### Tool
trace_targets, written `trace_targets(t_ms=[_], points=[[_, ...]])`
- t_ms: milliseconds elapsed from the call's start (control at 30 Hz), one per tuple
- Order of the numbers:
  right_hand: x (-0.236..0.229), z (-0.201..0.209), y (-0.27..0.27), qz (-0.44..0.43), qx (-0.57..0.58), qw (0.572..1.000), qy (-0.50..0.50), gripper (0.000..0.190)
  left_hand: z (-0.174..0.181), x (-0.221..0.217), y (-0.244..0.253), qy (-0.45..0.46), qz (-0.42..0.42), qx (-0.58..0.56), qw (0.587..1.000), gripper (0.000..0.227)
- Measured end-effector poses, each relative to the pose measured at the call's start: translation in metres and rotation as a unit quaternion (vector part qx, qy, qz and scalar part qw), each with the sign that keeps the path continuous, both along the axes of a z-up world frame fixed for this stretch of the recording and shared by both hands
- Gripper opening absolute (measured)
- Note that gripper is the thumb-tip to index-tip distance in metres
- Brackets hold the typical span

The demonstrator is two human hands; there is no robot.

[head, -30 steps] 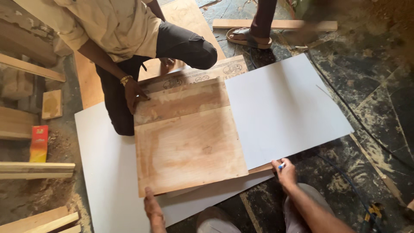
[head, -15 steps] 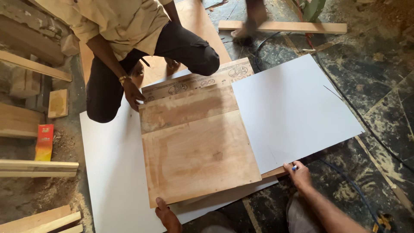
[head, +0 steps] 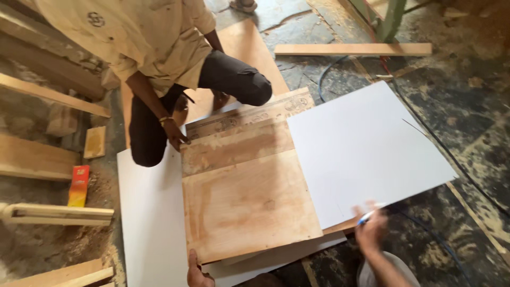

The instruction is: The person measures a white panel using a tape measure and a pen, then cuts the panel using a circular saw while another person assists by holding the boards.

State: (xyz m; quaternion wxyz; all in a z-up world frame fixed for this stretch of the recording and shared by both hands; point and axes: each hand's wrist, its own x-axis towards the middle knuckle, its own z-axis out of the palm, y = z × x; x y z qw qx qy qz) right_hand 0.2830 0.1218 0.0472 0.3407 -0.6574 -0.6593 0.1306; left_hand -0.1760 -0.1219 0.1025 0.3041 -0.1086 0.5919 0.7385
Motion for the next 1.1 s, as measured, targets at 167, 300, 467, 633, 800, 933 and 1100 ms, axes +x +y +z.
trace_targets(t_ms=[167, 300, 467, 633, 800, 933, 1100], points=[[-0.061, 0.006, -0.053, 0.076, -0.316, 0.904, 0.277, 0.068, 0.010, 0.000, -0.028, -0.048, 0.026, 0.061, 0.997, 0.057], [-0.056, 0.024, -0.057, 0.036, -0.435, 0.810, 0.390, 0.078, 0.012, 0.008, -0.027, -0.069, 0.069, 0.096, 0.991, 0.054], [-0.070, 0.057, -0.095, 0.156, -0.445, 0.800, 0.372, 0.077, 0.017, 0.015, -0.091, -0.054, 0.147, 0.099, 0.983, 0.052], [-0.123, 0.096, -0.140, 0.185, -0.487, 0.787, 0.330, 0.071, 0.008, 0.003, -0.168, -0.026, 0.238, 0.100, 0.966, 0.056], [-0.189, 0.126, -0.191, 0.211, -0.469, 0.804, 0.299, 0.060, -0.005, -0.010, -0.207, -0.051, 0.257, 0.145, 0.954, 0.057], [-0.227, 0.120, -0.225, 0.231, -0.473, 0.799, 0.291, 0.057, -0.023, -0.019, -0.224, -0.059, 0.257, 0.126, 0.956, 0.052], [-0.264, 0.089, -0.258, 0.244, -0.461, 0.811, 0.263, 0.059, -0.035, -0.007, -0.215, -0.017, 0.186, 0.239, 0.953, 0.054]])
